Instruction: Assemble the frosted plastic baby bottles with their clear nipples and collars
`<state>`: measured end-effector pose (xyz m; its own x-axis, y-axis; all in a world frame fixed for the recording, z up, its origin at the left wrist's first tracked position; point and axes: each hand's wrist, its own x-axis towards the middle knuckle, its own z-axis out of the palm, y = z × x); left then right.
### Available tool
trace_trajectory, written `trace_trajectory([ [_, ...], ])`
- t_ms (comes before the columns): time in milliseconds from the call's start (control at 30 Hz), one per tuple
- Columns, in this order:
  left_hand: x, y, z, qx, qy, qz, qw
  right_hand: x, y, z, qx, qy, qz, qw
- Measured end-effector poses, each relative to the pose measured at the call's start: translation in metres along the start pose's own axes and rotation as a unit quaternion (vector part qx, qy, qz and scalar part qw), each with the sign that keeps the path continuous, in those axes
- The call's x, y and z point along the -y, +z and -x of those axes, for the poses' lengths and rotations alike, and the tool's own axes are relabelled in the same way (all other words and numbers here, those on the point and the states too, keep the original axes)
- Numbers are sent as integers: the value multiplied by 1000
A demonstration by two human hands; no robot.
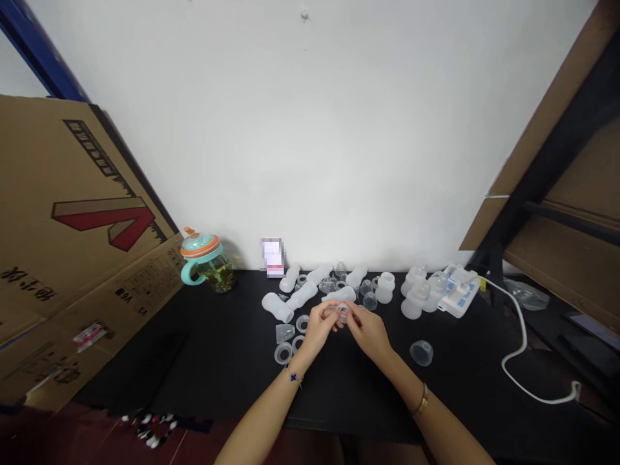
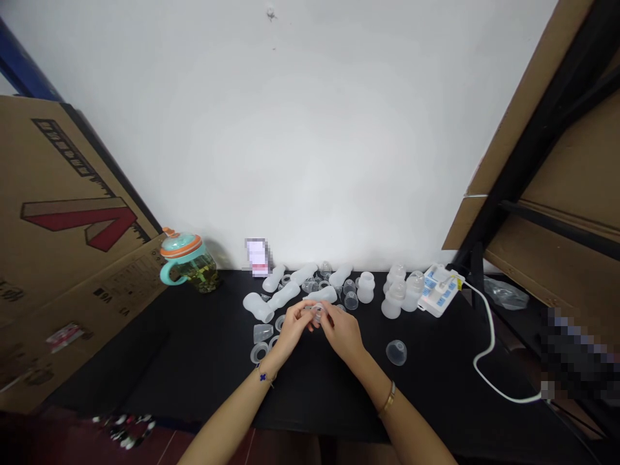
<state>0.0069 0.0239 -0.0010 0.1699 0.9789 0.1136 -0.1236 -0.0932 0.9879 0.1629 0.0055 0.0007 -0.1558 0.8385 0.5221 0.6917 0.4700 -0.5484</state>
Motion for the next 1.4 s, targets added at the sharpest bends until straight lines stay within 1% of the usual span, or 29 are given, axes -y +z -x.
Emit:
trace_trajectory([
  [300, -2, 0, 1, 3, 7, -17, 1000, 0, 0, 0, 11, 11, 0, 1000],
  [467, -4, 0, 1, 2, 4, -21, 1000, -2, 2, 1, 6, 14, 0, 1000],
  [733, -3, 1, 1, -17, -7, 6, 1000, 3, -2, -2, 30, 45, -41, 998],
  [867, -7, 1, 2, -11, -3, 9, 1000, 2, -1, -3, 30, 54, -69, 996],
  [967, -8, 2, 2, -3, -5, 23, 1000, 0, 0, -2, 33, 57, -71, 995],
  [1167, -4, 2, 1, -1, -3, 36, 999, -3, 2, -2, 35, 61, -74, 995],
  [1400, 0, 2, 1, -2, 4, 25, 1000, -4, 3, -2, 39, 87, -87, 992],
])
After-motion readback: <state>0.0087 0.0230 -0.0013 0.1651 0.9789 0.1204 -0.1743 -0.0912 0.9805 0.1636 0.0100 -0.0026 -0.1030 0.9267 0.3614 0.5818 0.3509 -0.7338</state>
